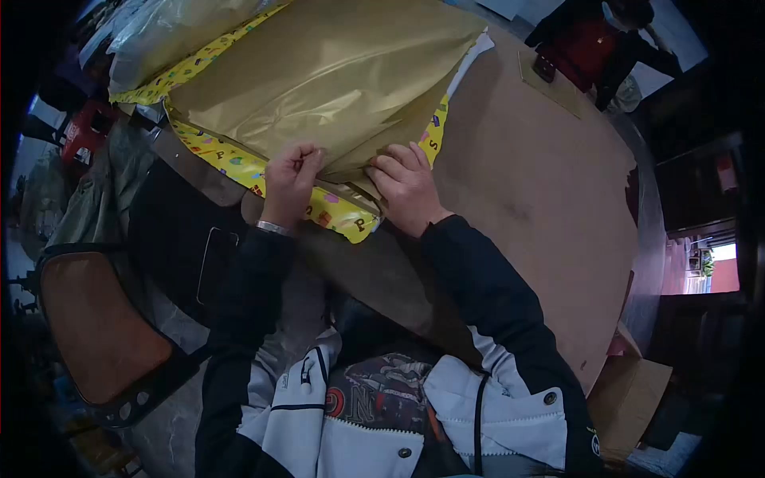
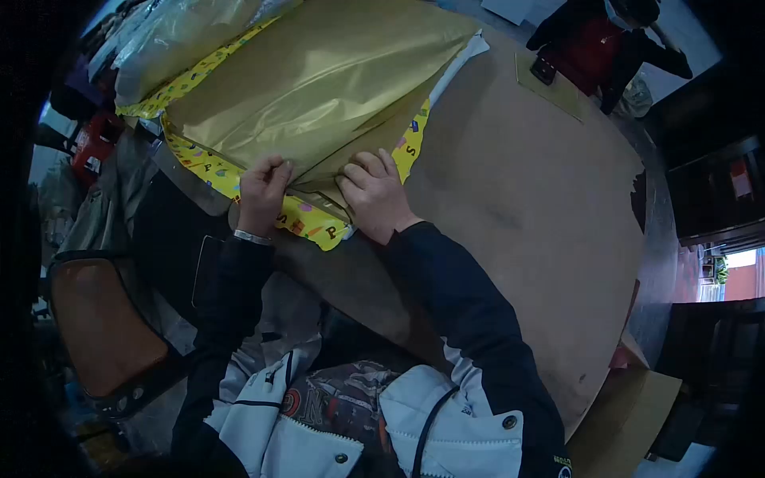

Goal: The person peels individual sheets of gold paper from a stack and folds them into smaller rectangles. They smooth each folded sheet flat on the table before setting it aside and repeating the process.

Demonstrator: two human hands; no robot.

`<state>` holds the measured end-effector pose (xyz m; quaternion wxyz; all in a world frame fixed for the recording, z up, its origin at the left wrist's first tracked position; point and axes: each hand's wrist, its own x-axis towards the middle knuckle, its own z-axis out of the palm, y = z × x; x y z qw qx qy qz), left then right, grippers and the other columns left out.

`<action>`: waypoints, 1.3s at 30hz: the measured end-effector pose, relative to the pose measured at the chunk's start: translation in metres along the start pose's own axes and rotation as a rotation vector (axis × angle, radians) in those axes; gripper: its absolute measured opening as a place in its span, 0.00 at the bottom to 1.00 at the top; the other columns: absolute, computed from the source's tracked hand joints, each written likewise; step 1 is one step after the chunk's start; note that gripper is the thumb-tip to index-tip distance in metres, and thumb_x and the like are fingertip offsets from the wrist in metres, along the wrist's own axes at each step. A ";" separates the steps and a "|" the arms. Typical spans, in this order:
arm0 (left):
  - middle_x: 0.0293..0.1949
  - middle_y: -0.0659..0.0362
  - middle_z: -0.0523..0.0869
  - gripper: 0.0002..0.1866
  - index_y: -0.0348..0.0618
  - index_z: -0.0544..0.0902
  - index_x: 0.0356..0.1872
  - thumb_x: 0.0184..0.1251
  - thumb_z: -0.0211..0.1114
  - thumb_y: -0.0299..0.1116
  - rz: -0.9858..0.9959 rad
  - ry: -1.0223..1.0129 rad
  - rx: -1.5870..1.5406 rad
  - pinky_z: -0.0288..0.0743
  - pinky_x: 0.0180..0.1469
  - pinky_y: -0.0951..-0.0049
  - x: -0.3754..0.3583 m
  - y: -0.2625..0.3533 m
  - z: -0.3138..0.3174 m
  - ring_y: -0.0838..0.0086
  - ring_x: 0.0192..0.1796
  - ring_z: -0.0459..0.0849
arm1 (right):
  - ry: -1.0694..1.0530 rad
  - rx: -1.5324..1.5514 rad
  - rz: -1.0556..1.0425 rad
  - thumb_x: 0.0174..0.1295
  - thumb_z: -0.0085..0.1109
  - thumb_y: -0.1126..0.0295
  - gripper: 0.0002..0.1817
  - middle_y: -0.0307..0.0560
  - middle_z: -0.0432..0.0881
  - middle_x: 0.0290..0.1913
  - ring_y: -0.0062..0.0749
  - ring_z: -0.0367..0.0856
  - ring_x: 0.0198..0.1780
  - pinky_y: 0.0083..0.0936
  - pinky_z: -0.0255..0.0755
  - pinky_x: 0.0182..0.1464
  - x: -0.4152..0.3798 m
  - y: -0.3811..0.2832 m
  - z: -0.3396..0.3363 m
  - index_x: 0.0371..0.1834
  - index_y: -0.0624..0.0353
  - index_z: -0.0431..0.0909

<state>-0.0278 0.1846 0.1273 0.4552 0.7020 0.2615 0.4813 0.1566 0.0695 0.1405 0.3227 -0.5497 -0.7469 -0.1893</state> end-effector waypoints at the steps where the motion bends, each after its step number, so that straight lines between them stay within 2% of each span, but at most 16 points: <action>1: 0.24 0.67 0.75 0.04 0.32 0.80 0.36 0.66 0.63 0.24 -0.008 0.045 0.017 0.66 0.30 0.83 0.000 0.001 0.003 0.87 0.28 0.70 | 0.000 -0.001 -0.001 0.44 0.65 0.71 0.14 0.41 0.81 0.44 0.39 0.76 0.53 0.42 0.64 0.60 0.000 0.000 0.000 0.38 0.57 0.83; 4: 0.21 0.67 0.74 0.04 0.34 0.79 0.35 0.65 0.65 0.24 -0.126 0.126 -0.103 0.64 0.27 0.84 0.001 0.004 0.011 0.87 0.25 0.70 | -0.020 0.006 -0.026 0.45 0.64 0.70 0.13 0.40 0.81 0.44 0.38 0.76 0.54 0.43 0.64 0.61 0.001 0.002 0.000 0.37 0.57 0.83; 6: 0.21 0.66 0.75 0.04 0.36 0.80 0.35 0.65 0.65 0.25 -0.019 0.187 -0.002 0.65 0.26 0.84 0.003 -0.007 0.011 0.88 0.25 0.71 | -0.020 -0.001 -0.027 0.44 0.65 0.71 0.14 0.40 0.81 0.44 0.38 0.76 0.54 0.43 0.64 0.60 0.003 0.002 -0.001 0.37 0.57 0.83; 8: 0.22 0.63 0.78 0.03 0.36 0.80 0.34 0.65 0.65 0.25 -0.004 0.143 0.007 0.67 0.26 0.81 0.001 -0.013 0.007 0.85 0.25 0.73 | -0.042 0.009 -0.028 0.43 0.66 0.71 0.16 0.40 0.80 0.43 0.38 0.76 0.54 0.43 0.65 0.60 0.004 0.002 -0.004 0.39 0.56 0.83; 10: 0.25 0.58 0.80 0.02 0.37 0.80 0.34 0.64 0.63 0.24 0.058 0.126 0.150 0.70 0.29 0.76 -0.001 -0.008 0.007 0.77 0.26 0.77 | -0.041 0.005 -0.029 0.42 0.66 0.71 0.16 0.40 0.80 0.43 0.37 0.76 0.54 0.42 0.65 0.60 0.003 0.003 -0.001 0.39 0.56 0.83; 11: 0.25 0.58 0.80 0.02 0.37 0.80 0.34 0.64 0.63 0.24 0.058 0.125 0.151 0.70 0.29 0.76 0.001 -0.006 0.006 0.77 0.26 0.77 | -0.040 0.003 -0.029 0.42 0.66 0.71 0.17 0.40 0.80 0.43 0.37 0.76 0.54 0.42 0.65 0.59 0.002 0.004 0.000 0.39 0.56 0.83; 13: 0.29 0.54 0.82 0.04 0.37 0.82 0.37 0.62 0.62 0.24 0.376 0.005 0.364 0.72 0.34 0.72 0.006 0.005 0.003 0.67 0.32 0.80 | -0.045 0.005 -0.029 0.42 0.66 0.71 0.16 0.40 0.80 0.43 0.37 0.76 0.53 0.41 0.65 0.59 0.002 0.004 0.000 0.39 0.56 0.83; 14: 0.29 0.54 0.82 0.04 0.37 0.82 0.37 0.62 0.62 0.24 0.376 0.004 0.364 0.72 0.34 0.72 0.005 0.008 0.001 0.67 0.32 0.80 | -0.050 0.008 -0.028 0.42 0.66 0.71 0.16 0.40 0.80 0.43 0.37 0.76 0.53 0.41 0.66 0.58 0.002 0.004 0.000 0.39 0.56 0.82; 16: 0.32 0.52 0.82 0.07 0.37 0.83 0.39 0.62 0.61 0.24 0.124 -0.135 0.346 0.74 0.38 0.69 -0.001 0.018 -0.002 0.62 0.36 0.81 | -0.045 0.007 -0.029 0.42 0.66 0.71 0.16 0.40 0.80 0.43 0.37 0.76 0.53 0.40 0.66 0.58 0.003 0.003 -0.002 0.38 0.56 0.82; 19: 0.33 0.51 0.81 0.06 0.37 0.84 0.39 0.61 0.62 0.25 0.203 -0.213 0.358 0.74 0.38 0.67 -0.003 0.039 -0.002 0.61 0.37 0.81 | -0.041 0.010 -0.024 0.43 0.66 0.71 0.14 0.41 0.81 0.42 0.37 0.76 0.53 0.40 0.66 0.58 0.003 0.002 -0.001 0.37 0.56 0.83; 23: 0.32 0.51 0.80 0.06 0.36 0.84 0.36 0.60 0.65 0.27 0.216 -0.194 0.400 0.74 0.38 0.65 -0.001 0.027 0.006 0.59 0.36 0.80 | -0.037 0.005 -0.026 0.44 0.66 0.71 0.14 0.41 0.81 0.42 0.37 0.76 0.54 0.41 0.65 0.60 0.003 0.003 -0.001 0.37 0.56 0.83; 26: 0.32 0.50 0.80 0.06 0.36 0.84 0.33 0.58 0.68 0.29 0.127 -0.223 0.400 0.75 0.38 0.64 -0.001 0.021 0.006 0.57 0.36 0.80 | -0.035 -0.004 -0.030 0.44 0.66 0.70 0.14 0.41 0.80 0.43 0.38 0.76 0.54 0.42 0.65 0.60 0.003 0.001 -0.004 0.38 0.56 0.83; 30: 0.29 0.51 0.81 0.05 0.37 0.83 0.30 0.59 0.67 0.29 0.127 -0.146 0.390 0.74 0.37 0.64 -0.001 0.013 0.009 0.57 0.36 0.80 | -0.069 0.026 0.003 0.48 0.62 0.68 0.12 0.42 0.80 0.45 0.39 0.73 0.57 0.46 0.60 0.64 0.001 0.002 -0.001 0.36 0.56 0.83; 35: 0.26 0.52 0.80 0.05 0.38 0.82 0.29 0.60 0.66 0.29 0.153 -0.098 0.357 0.73 0.35 0.64 -0.002 0.016 0.013 0.58 0.34 0.80 | -0.073 0.032 0.006 0.48 0.62 0.68 0.11 0.45 0.79 0.44 0.41 0.73 0.57 0.48 0.61 0.63 0.000 0.004 0.001 0.36 0.55 0.83; 37: 0.25 0.52 0.78 0.06 0.38 0.80 0.28 0.61 0.65 0.29 0.071 -0.091 0.331 0.71 0.33 0.64 -0.001 0.018 0.015 0.59 0.31 0.78 | -0.081 0.035 0.022 0.47 0.62 0.67 0.12 0.46 0.78 0.45 0.43 0.72 0.58 0.49 0.61 0.63 -0.001 0.003 -0.001 0.36 0.56 0.84; 39: 0.24 0.53 0.76 0.07 0.38 0.78 0.27 0.62 0.64 0.29 0.172 -0.071 0.356 0.69 0.31 0.64 0.000 0.020 0.015 0.59 0.30 0.76 | -0.064 0.025 0.012 0.45 0.64 0.69 0.14 0.46 0.78 0.45 0.44 0.73 0.57 0.46 0.63 0.61 0.001 0.003 -0.002 0.38 0.56 0.83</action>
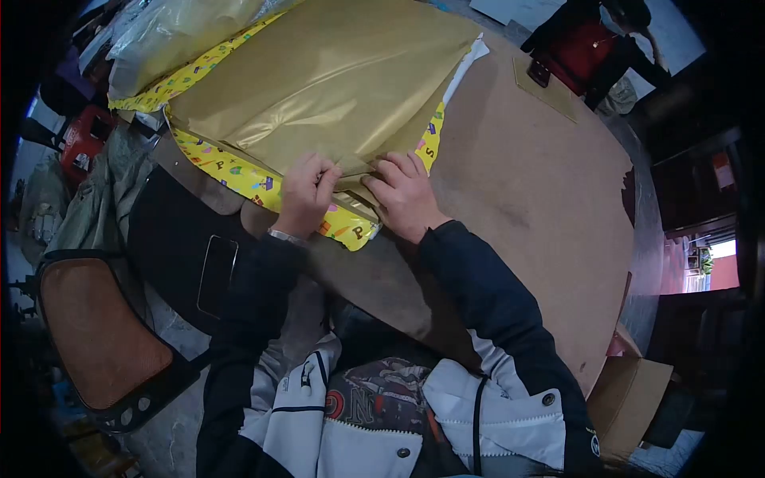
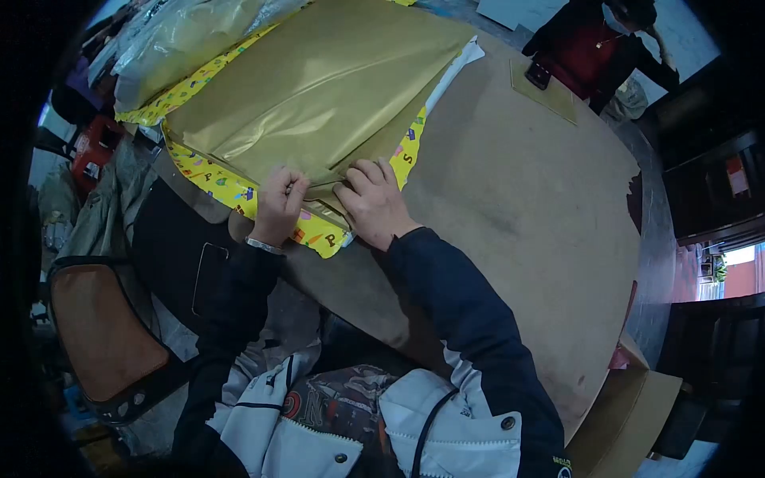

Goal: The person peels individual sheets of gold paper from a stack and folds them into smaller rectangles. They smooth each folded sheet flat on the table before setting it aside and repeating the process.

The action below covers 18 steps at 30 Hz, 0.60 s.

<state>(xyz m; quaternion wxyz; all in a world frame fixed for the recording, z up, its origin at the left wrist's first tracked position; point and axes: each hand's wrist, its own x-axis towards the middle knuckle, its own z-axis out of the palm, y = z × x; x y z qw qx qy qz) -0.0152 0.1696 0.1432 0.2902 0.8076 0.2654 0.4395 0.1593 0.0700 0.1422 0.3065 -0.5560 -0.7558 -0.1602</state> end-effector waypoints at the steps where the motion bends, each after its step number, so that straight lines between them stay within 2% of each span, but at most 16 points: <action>1: 0.24 0.53 0.76 0.07 0.39 0.78 0.27 0.62 0.64 0.29 0.028 0.010 0.003 0.68 0.31 0.64 0.000 0.000 0.000 0.59 0.30 0.76 | 0.016 -0.011 -0.010 0.42 0.66 0.70 0.17 0.45 0.78 0.45 0.45 0.73 0.55 0.43 0.65 0.60 0.001 0.000 -0.001 0.39 0.56 0.83; 4: 0.25 0.53 0.76 0.07 0.40 0.78 0.27 0.60 0.67 0.29 0.013 0.014 -0.016 0.69 0.32 0.64 -0.001 -0.004 0.002 0.59 0.31 0.76 | 0.006 -0.019 -0.010 0.43 0.66 0.69 0.16 0.46 0.78 0.48 0.45 0.72 0.57 0.44 0.64 0.60 0.002 0.000 -0.003 0.39 0.55 0.83; 6: 0.26 0.53 0.77 0.08 0.40 0.79 0.27 0.56 0.70 0.29 0.108 0.039 0.022 0.70 0.32 0.63 -0.002 -0.004 0.003 0.58 0.31 0.77 | 0.016 -0.009 -0.008 0.44 0.65 0.69 0.15 0.46 0.78 0.49 0.44 0.73 0.57 0.43 0.65 0.60 0.003 -0.001 -0.003 0.38 0.55 0.83; 7: 0.26 0.54 0.78 0.09 0.40 0.79 0.27 0.52 0.72 0.29 0.049 0.030 -0.026 0.70 0.32 0.63 -0.003 0.005 0.002 0.58 0.31 0.78 | 0.018 -0.011 -0.008 0.44 0.65 0.69 0.15 0.46 0.78 0.49 0.44 0.73 0.57 0.43 0.65 0.60 0.003 -0.001 -0.004 0.38 0.55 0.83; 12: 0.26 0.54 0.79 0.05 0.39 0.80 0.29 0.55 0.69 0.26 0.080 -0.020 0.065 0.72 0.32 0.64 -0.004 -0.002 -0.002 0.59 0.31 0.79 | 0.017 -0.008 0.003 0.44 0.66 0.69 0.13 0.48 0.78 0.51 0.46 0.72 0.59 0.44 0.65 0.61 -0.001 -0.002 -0.005 0.36 0.56 0.84; 14: 0.31 0.52 0.82 0.05 0.39 0.82 0.35 0.58 0.67 0.25 0.019 0.009 0.022 0.75 0.36 0.66 -0.005 -0.006 0.000 0.61 0.34 0.83 | -0.011 0.009 0.000 0.44 0.67 0.69 0.16 0.51 0.77 0.54 0.50 0.70 0.62 0.46 0.65 0.62 -0.005 0.001 -0.006 0.39 0.57 0.84; 15: 0.31 0.52 0.82 0.05 0.39 0.82 0.35 0.58 0.67 0.25 0.025 0.010 0.021 0.75 0.36 0.66 -0.005 -0.010 0.002 0.61 0.34 0.83 | -0.007 0.005 -0.001 0.44 0.67 0.69 0.16 0.51 0.77 0.54 0.50 0.70 0.62 0.46 0.65 0.62 -0.005 0.000 -0.010 0.39 0.57 0.84; 17: 0.36 0.49 0.84 0.10 0.37 0.82 0.43 0.61 0.67 0.27 -0.102 0.147 -0.103 0.77 0.40 0.67 -0.005 -0.016 0.007 0.61 0.38 0.85 | -0.072 0.015 0.027 0.45 0.66 0.67 0.20 0.53 0.76 0.57 0.53 0.68 0.64 0.48 0.64 0.63 -0.007 -0.002 -0.019 0.44 0.56 0.82; 18: 0.41 0.47 0.85 0.15 0.35 0.80 0.50 0.62 0.67 0.28 -0.141 0.200 -0.155 0.77 0.44 0.67 -0.002 -0.015 0.010 0.61 0.41 0.86 | -0.113 0.006 0.021 0.49 0.65 0.64 0.23 0.55 0.75 0.57 0.55 0.67 0.65 0.50 0.63 0.64 -0.008 -0.001 -0.027 0.50 0.57 0.78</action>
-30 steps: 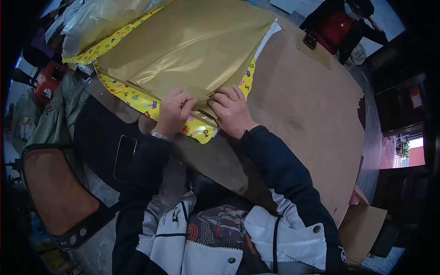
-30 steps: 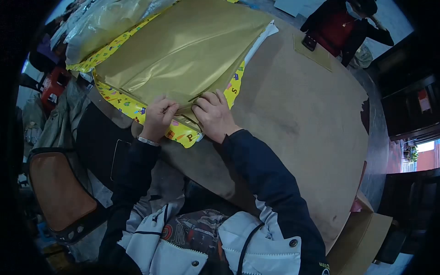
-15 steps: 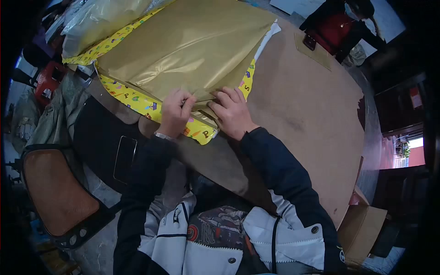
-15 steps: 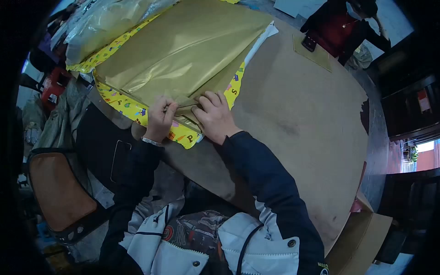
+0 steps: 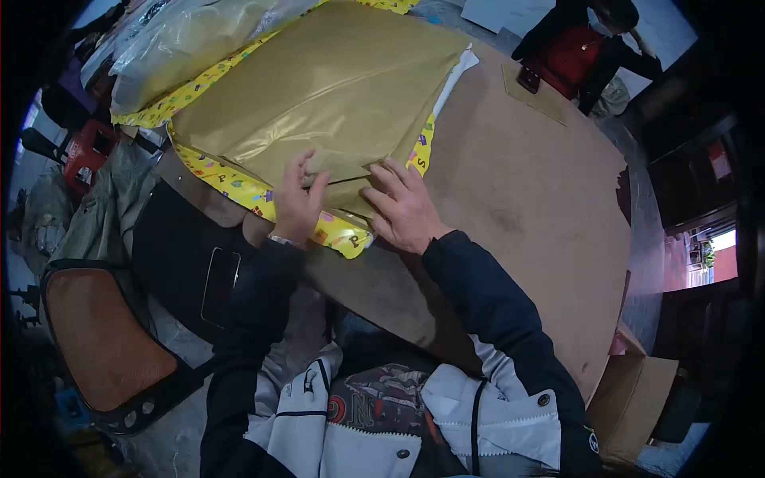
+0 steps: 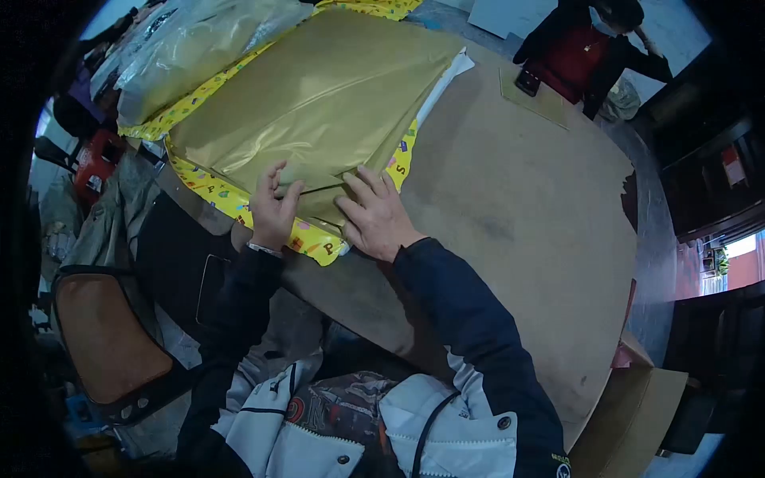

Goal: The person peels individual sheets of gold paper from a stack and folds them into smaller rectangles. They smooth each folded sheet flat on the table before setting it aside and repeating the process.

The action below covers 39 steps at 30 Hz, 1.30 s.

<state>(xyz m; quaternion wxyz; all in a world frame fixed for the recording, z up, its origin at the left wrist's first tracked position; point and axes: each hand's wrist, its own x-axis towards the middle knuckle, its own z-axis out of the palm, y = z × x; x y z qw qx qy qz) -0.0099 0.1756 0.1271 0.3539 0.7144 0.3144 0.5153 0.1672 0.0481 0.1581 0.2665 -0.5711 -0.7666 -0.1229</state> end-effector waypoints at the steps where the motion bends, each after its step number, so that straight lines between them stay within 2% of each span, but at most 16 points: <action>1: 0.41 0.47 0.85 0.15 0.35 0.80 0.50 0.62 0.67 0.28 0.011 0.000 -0.004 0.77 0.44 0.67 0.004 0.015 0.001 0.61 0.41 0.86 | 0.008 -0.008 -0.001 0.49 0.65 0.64 0.23 0.55 0.75 0.57 0.55 0.67 0.65 0.50 0.63 0.64 -0.002 0.004 -0.002 0.50 0.57 0.78; 5: 0.37 0.48 0.85 0.11 0.36 0.82 0.44 0.59 0.66 0.24 0.176 -0.020 0.102 0.77 0.41 0.66 0.015 0.033 -0.004 0.56 0.38 0.85 | 0.153 -0.028 0.086 0.60 0.60 0.63 0.22 0.55 0.78 0.53 0.56 0.70 0.63 0.48 0.63 0.64 -0.004 0.017 -0.015 0.54 0.62 0.75; 7: 0.35 0.50 0.85 0.09 0.37 0.83 0.37 0.53 0.65 0.20 0.394 -0.101 0.116 0.76 0.40 0.66 0.016 0.056 -0.006 0.56 0.36 0.84 | 0.056 0.223 0.460 0.67 0.52 0.60 0.22 0.54 0.81 0.45 0.56 0.76 0.55 0.43 0.69 0.58 -0.001 0.028 -0.024 0.58 0.62 0.72; 8: 0.33 0.53 0.85 0.09 0.39 0.83 0.33 0.49 0.63 0.20 0.496 -0.073 0.215 0.73 0.41 0.64 0.013 0.064 -0.001 0.58 0.35 0.83 | 0.069 0.308 0.609 0.73 0.42 0.51 0.27 0.53 0.83 0.39 0.51 0.80 0.47 0.41 0.74 0.50 -0.001 0.037 -0.024 0.62 0.63 0.68; 9: 0.33 0.55 0.85 0.09 0.40 0.83 0.33 0.49 0.63 0.21 0.533 -0.128 0.202 0.72 0.42 0.64 0.007 0.072 0.001 0.60 0.35 0.83 | 0.080 0.305 0.609 0.73 0.42 0.51 0.27 0.53 0.83 0.39 0.51 0.80 0.47 0.41 0.74 0.50 -0.001 0.047 -0.026 0.62 0.63 0.68; 11: 0.31 0.60 0.84 0.09 0.46 0.83 0.32 0.47 0.63 0.23 0.655 -0.189 0.204 0.70 0.43 0.64 -0.007 0.083 0.013 0.65 0.35 0.82 | 0.201 0.760 0.906 0.72 0.38 0.41 0.34 0.50 0.82 0.38 0.42 0.82 0.41 0.38 0.75 0.43 -0.004 0.074 -0.034 0.62 0.62 0.67; 15: 0.30 0.63 0.83 0.07 0.49 0.82 0.30 0.47 0.63 0.26 0.733 -0.324 0.204 0.70 0.44 0.66 -0.052 0.116 0.032 0.68 0.35 0.82 | 0.147 0.679 1.153 0.67 0.41 0.34 0.39 0.47 0.81 0.37 0.35 0.81 0.38 0.32 0.75 0.43 -0.036 0.133 -0.040 0.61 0.60 0.70; 17: 0.29 0.66 0.81 0.05 0.51 0.81 0.30 0.49 0.63 0.29 0.763 -0.452 0.173 0.69 0.45 0.67 -0.084 0.119 0.042 0.71 0.34 0.80 | 0.142 0.628 1.302 0.65 0.42 0.32 0.43 0.54 0.82 0.44 0.41 0.79 0.46 0.34 0.69 0.56 -0.049 0.123 -0.058 0.48 0.72 0.77; 18: 0.29 0.66 0.81 0.05 0.51 0.81 0.30 0.49 0.63 0.29 0.765 -0.448 0.177 0.69 0.45 0.67 -0.099 0.124 0.046 0.71 0.34 0.80 | 0.093 0.656 1.336 0.63 0.50 0.36 0.39 0.54 0.83 0.41 0.39 0.80 0.45 0.33 0.71 0.51 -0.072 0.145 -0.045 0.43 0.73 0.78; 23: 0.27 0.67 0.78 0.10 0.52 0.81 0.32 0.43 0.66 0.31 0.797 -0.625 -0.006 0.69 0.41 0.69 -0.170 0.138 0.068 0.72 0.31 0.79 | 0.054 0.551 1.284 0.59 0.60 0.54 0.23 0.51 0.83 0.32 0.34 0.81 0.36 0.29 0.73 0.41 -0.123 0.130 -0.054 0.38 0.70 0.80; 28: 0.36 0.60 0.78 0.19 0.53 0.77 0.48 0.60 0.65 0.49 0.634 -1.025 -0.011 0.70 0.46 0.64 -0.190 0.163 0.053 0.65 0.43 0.79 | 0.112 0.655 1.312 0.57 0.63 0.68 0.12 0.46 0.85 0.32 0.28 0.81 0.31 0.27 0.74 0.36 -0.181 0.125 -0.071 0.37 0.68 0.82; 32: 0.43 0.54 0.81 0.23 0.47 0.79 0.50 0.59 0.67 0.50 0.356 -1.018 0.234 0.74 0.48 0.60 -0.114 0.171 0.029 0.59 0.47 0.81 | 0.119 0.652 1.309 0.56 0.60 0.68 0.13 0.47 0.84 0.31 0.28 0.81 0.31 0.28 0.74 0.37 -0.262 0.142 -0.094 0.36 0.69 0.82; 33: 0.44 0.52 0.82 0.21 0.45 0.80 0.49 0.61 0.66 0.47 0.194 -0.936 0.271 0.76 0.48 0.59 -0.089 0.161 0.028 0.58 0.47 0.82 | 0.089 0.733 1.368 0.55 0.60 0.68 0.14 0.47 0.84 0.32 0.28 0.82 0.32 0.27 0.75 0.37 -0.264 0.125 -0.114 0.39 0.68 0.83; 34: 0.45 0.52 0.81 0.21 0.44 0.80 0.51 0.60 0.66 0.44 0.273 -0.791 0.385 0.76 0.50 0.59 -0.067 0.134 0.031 0.56 0.47 0.82 | 0.099 0.731 1.381 0.55 0.60 0.68 0.14 0.47 0.84 0.32 0.28 0.82 0.32 0.27 0.75 0.37 -0.274 0.122 -0.115 0.39 0.68 0.83; 38: 0.52 0.47 0.79 0.26 0.41 0.79 0.52 0.57 0.69 0.47 0.028 -0.266 0.759 0.75 0.57 0.60 0.016 0.046 0.049 0.54 0.58 0.77 | 0.141 0.824 1.428 0.58 0.62 0.68 0.13 0.48 0.85 0.33 0.30 0.83 0.32 0.27 0.77 0.37 -0.304 0.111 -0.129 0.40 0.69 0.81; 39: 0.52 0.47 0.79 0.26 0.41 0.79 0.52 0.57 0.69 0.47 0.040 -0.269 0.755 0.75 0.57 0.60 0.026 0.049 0.050 0.54 0.58 0.77 | 0.169 0.907 1.441 0.60 0.63 0.68 0.12 0.48 0.84 0.34 0.31 0.83 0.32 0.28 0.78 0.37 -0.303 0.105 -0.132 0.40 0.68 0.80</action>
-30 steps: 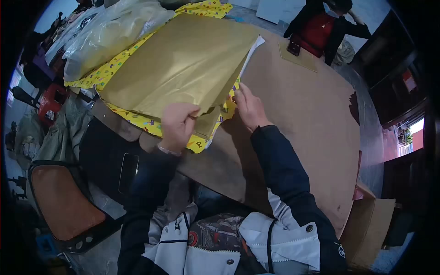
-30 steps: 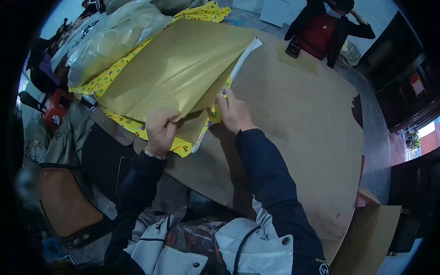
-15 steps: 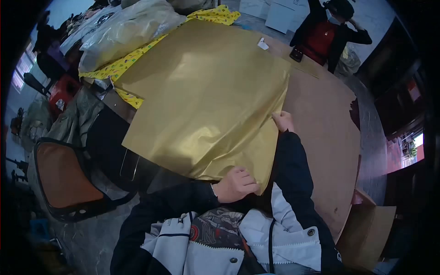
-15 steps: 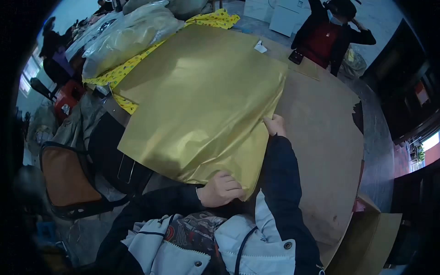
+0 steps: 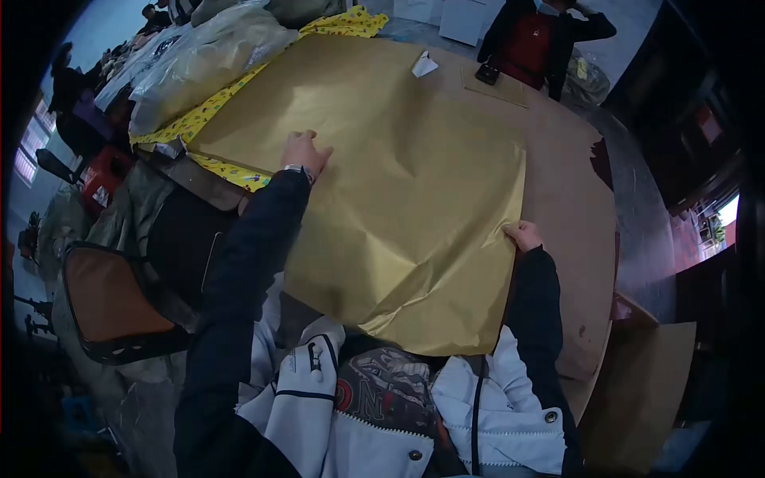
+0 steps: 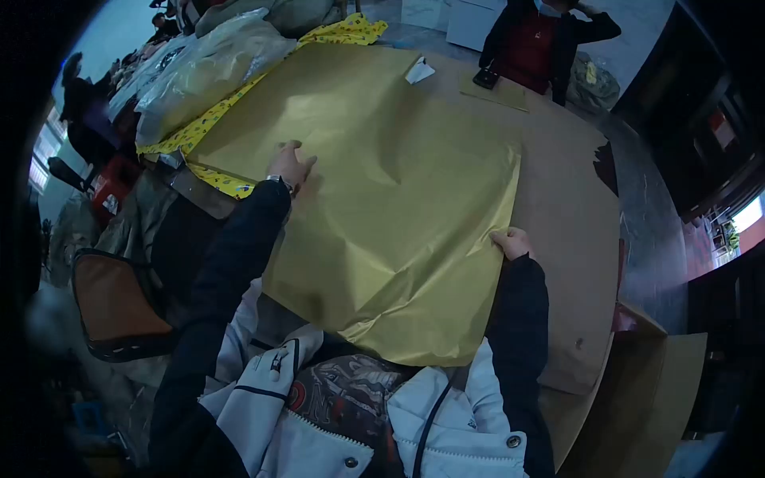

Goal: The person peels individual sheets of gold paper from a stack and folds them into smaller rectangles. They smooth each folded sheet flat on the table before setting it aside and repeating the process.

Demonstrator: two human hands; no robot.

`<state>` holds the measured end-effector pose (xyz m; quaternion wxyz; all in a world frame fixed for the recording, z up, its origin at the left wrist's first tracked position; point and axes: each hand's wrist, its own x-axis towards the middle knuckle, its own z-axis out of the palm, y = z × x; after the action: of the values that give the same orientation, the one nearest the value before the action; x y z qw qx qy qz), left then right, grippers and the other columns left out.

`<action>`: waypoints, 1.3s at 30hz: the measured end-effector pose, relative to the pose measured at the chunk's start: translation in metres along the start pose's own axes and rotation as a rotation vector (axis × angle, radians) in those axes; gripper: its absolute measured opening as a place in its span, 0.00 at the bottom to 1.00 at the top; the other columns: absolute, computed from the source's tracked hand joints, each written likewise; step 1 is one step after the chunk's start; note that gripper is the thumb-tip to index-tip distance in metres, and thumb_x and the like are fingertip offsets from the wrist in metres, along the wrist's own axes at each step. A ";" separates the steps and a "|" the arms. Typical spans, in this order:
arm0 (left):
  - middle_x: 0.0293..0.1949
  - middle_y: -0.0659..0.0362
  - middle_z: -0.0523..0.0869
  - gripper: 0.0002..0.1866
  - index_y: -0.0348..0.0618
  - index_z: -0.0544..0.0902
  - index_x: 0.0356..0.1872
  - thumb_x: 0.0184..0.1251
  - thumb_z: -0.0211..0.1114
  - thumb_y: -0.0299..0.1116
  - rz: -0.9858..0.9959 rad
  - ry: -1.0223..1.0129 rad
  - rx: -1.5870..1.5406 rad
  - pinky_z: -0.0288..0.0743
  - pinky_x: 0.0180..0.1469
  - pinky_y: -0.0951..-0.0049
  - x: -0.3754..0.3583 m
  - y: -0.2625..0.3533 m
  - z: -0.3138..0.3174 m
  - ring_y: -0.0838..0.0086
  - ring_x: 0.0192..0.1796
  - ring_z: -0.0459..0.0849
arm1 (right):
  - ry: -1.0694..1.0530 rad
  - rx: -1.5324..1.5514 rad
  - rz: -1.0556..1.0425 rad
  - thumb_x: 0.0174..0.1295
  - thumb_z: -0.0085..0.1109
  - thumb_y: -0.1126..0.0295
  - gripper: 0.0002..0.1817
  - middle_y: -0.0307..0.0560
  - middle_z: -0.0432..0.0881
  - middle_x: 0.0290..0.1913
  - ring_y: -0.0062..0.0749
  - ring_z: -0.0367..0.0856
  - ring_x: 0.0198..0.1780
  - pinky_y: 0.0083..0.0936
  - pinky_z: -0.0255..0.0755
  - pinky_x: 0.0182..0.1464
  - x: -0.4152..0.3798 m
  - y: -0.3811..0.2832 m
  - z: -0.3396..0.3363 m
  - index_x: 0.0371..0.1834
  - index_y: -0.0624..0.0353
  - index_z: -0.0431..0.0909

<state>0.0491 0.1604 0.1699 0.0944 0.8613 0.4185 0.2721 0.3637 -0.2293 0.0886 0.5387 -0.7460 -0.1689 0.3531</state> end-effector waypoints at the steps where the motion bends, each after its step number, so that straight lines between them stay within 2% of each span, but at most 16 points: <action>1: 0.53 0.47 0.78 0.27 0.41 0.80 0.52 0.56 0.70 0.49 -0.108 -0.110 0.106 0.74 0.59 0.60 0.007 0.001 -0.002 0.54 0.59 0.76 | 0.006 0.002 -0.002 0.60 0.63 0.68 0.12 0.48 0.84 0.34 0.31 0.83 0.32 0.28 0.78 0.37 -0.004 -0.001 0.001 0.40 0.68 0.80; 4: 0.51 0.45 0.81 0.32 0.39 0.80 0.50 0.50 0.74 0.52 -0.168 -0.162 0.249 0.77 0.54 0.59 0.026 -0.002 -0.001 0.57 0.55 0.81 | 0.000 0.150 0.011 0.61 0.63 0.67 0.12 0.46 0.83 0.31 0.31 0.81 0.30 0.28 0.77 0.37 0.006 0.001 -0.006 0.38 0.68 0.80; 6: 0.44 0.43 0.85 0.34 0.35 0.80 0.49 0.45 0.78 0.50 -0.216 -0.352 0.155 0.81 0.44 0.60 0.038 0.007 -0.002 0.57 0.46 0.86 | 0.105 -0.138 0.028 0.62 0.61 0.59 0.20 0.50 0.85 0.35 0.35 0.83 0.36 0.30 0.76 0.42 0.038 0.015 -0.022 0.41 0.71 0.80; 9: 0.35 0.46 0.87 0.31 0.33 0.82 0.41 0.40 0.81 0.47 -0.374 -0.419 -0.048 0.81 0.36 0.65 0.056 -0.018 0.024 0.60 0.36 0.87 | 0.467 -0.209 -0.047 0.62 0.59 0.55 0.22 0.49 0.84 0.32 0.32 0.81 0.34 0.32 0.73 0.41 0.041 0.008 -0.008 0.35 0.70 0.81; 11: 0.34 0.48 0.87 0.29 0.33 0.82 0.38 0.40 0.81 0.46 -0.334 -0.338 -0.046 0.81 0.36 0.67 0.057 -0.035 0.034 0.62 0.35 0.87 | 0.191 -0.239 -0.055 0.63 0.58 0.63 0.14 0.36 0.76 0.23 0.24 0.71 0.23 0.28 0.66 0.28 0.036 -0.010 -0.011 0.26 0.62 0.77; 13: 0.28 0.54 0.86 0.27 0.35 0.82 0.35 0.42 0.81 0.46 -0.353 -0.114 -0.206 0.77 0.30 0.66 0.062 -0.051 0.046 0.69 0.26 0.83 | 0.193 -0.144 -0.044 0.63 0.57 0.62 0.14 0.35 0.75 0.22 0.22 0.70 0.23 0.26 0.65 0.27 0.043 0.001 -0.012 0.24 0.60 0.76; 16: 0.22 0.59 0.81 0.23 0.37 0.82 0.31 0.45 0.79 0.46 -0.469 -0.387 -0.379 0.70 0.25 0.65 0.084 -0.066 0.051 0.73 0.20 0.76 | 0.139 -0.007 -0.027 0.63 0.57 0.61 0.15 0.33 0.74 0.21 0.19 0.69 0.22 0.23 0.62 0.26 0.033 -0.003 -0.016 0.22 0.58 0.75; 17: 0.18 0.62 0.77 0.19 0.39 0.80 0.23 0.49 0.78 0.45 -0.450 -0.312 -0.355 0.65 0.22 0.65 0.089 -0.078 0.066 0.75 0.19 0.71 | 0.073 0.040 -0.017 0.64 0.57 0.61 0.15 0.33 0.74 0.21 0.18 0.68 0.22 0.22 0.61 0.25 0.026 -0.009 -0.014 0.22 0.57 0.75; 20: 0.18 0.63 0.77 0.18 0.40 0.79 0.22 0.53 0.75 0.43 -0.308 -0.307 -0.433 0.65 0.22 0.65 0.103 -0.098 0.084 0.75 0.19 0.73 | 0.236 -0.009 -0.129 0.64 0.57 0.60 0.16 0.34 0.73 0.19 0.18 0.67 0.21 0.22 0.61 0.25 0.019 -0.008 -0.006 0.21 0.57 0.74; 24: 0.31 0.57 0.84 0.18 0.36 0.81 0.38 0.60 0.71 0.43 -0.410 -0.425 -0.788 0.75 0.34 0.69 0.081 -0.041 0.035 0.73 0.31 0.82 | 0.405 -0.068 -0.107 0.67 0.55 0.57 0.17 0.33 0.72 0.21 0.18 0.67 0.25 0.21 0.63 0.29 -0.004 -0.021 -0.026 0.25 0.57 0.76; 26: 0.39 0.57 0.85 0.18 0.37 0.81 0.43 0.65 0.68 0.44 -0.436 -0.523 -0.830 0.77 0.43 0.70 0.089 -0.041 0.026 0.72 0.39 0.83 | 0.463 0.179 -0.394 0.69 0.55 0.56 0.19 0.31 0.72 0.22 0.17 0.66 0.27 0.20 0.64 0.32 -0.011 -0.020 -0.032 0.28 0.59 0.78; 28: 0.42 0.58 0.85 0.16 0.40 0.81 0.44 0.69 0.64 0.43 -0.397 -0.592 -1.349 0.78 0.46 0.69 0.087 -0.038 0.010 0.71 0.43 0.83 | 0.589 0.012 -0.402 0.70 0.55 0.57 0.19 0.32 0.74 0.26 0.17 0.67 0.30 0.21 0.64 0.34 -0.049 -0.057 -0.039 0.33 0.63 0.79; 30: 0.42 0.59 0.85 0.14 0.43 0.81 0.44 0.71 0.62 0.44 -0.290 -0.539 -1.487 0.78 0.48 0.69 0.087 -0.020 -0.018 0.72 0.43 0.83 | 0.629 0.106 -0.495 0.70 0.54 0.59 0.17 0.37 0.80 0.36 0.17 0.71 0.38 0.20 0.68 0.41 -0.064 -0.078 -0.043 0.41 0.64 0.81; 32: 0.40 0.61 0.85 0.12 0.45 0.81 0.41 0.70 0.63 0.43 -0.209 -0.428 -1.660 0.77 0.48 0.71 0.086 -0.006 -0.038 0.74 0.42 0.83 | 0.822 0.101 -0.829 0.70 0.55 0.58 0.17 0.40 0.83 0.41 0.19 0.75 0.44 0.20 0.69 0.49 -0.079 -0.101 -0.041 0.46 0.63 0.82; 36: 0.42 0.63 0.85 0.12 0.43 0.83 0.41 0.70 0.63 0.41 -0.042 -0.264 -1.544 0.73 0.52 0.74 0.092 0.012 -0.088 0.78 0.45 0.81 | 0.945 0.348 -1.090 0.70 0.56 0.57 0.18 0.39 0.81 0.38 0.18 0.75 0.41 0.16 0.69 0.49 -0.135 -0.166 -0.031 0.40 0.64 0.84; 39: 0.45 0.62 0.85 0.14 0.41 0.83 0.46 0.70 0.64 0.41 0.072 -0.177 -1.600 0.72 0.54 0.76 0.087 0.032 -0.114 0.78 0.48 0.81 | 1.024 0.152 -1.118 0.69 0.58 0.56 0.18 0.38 0.81 0.34 0.17 0.75 0.37 0.15 0.70 0.45 -0.160 -0.183 -0.045 0.40 0.63 0.85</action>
<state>0.0522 0.2001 0.3118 0.7066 0.5641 0.0598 0.4231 0.3081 -0.2951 0.3200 0.6983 -0.5811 -0.2259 -0.3518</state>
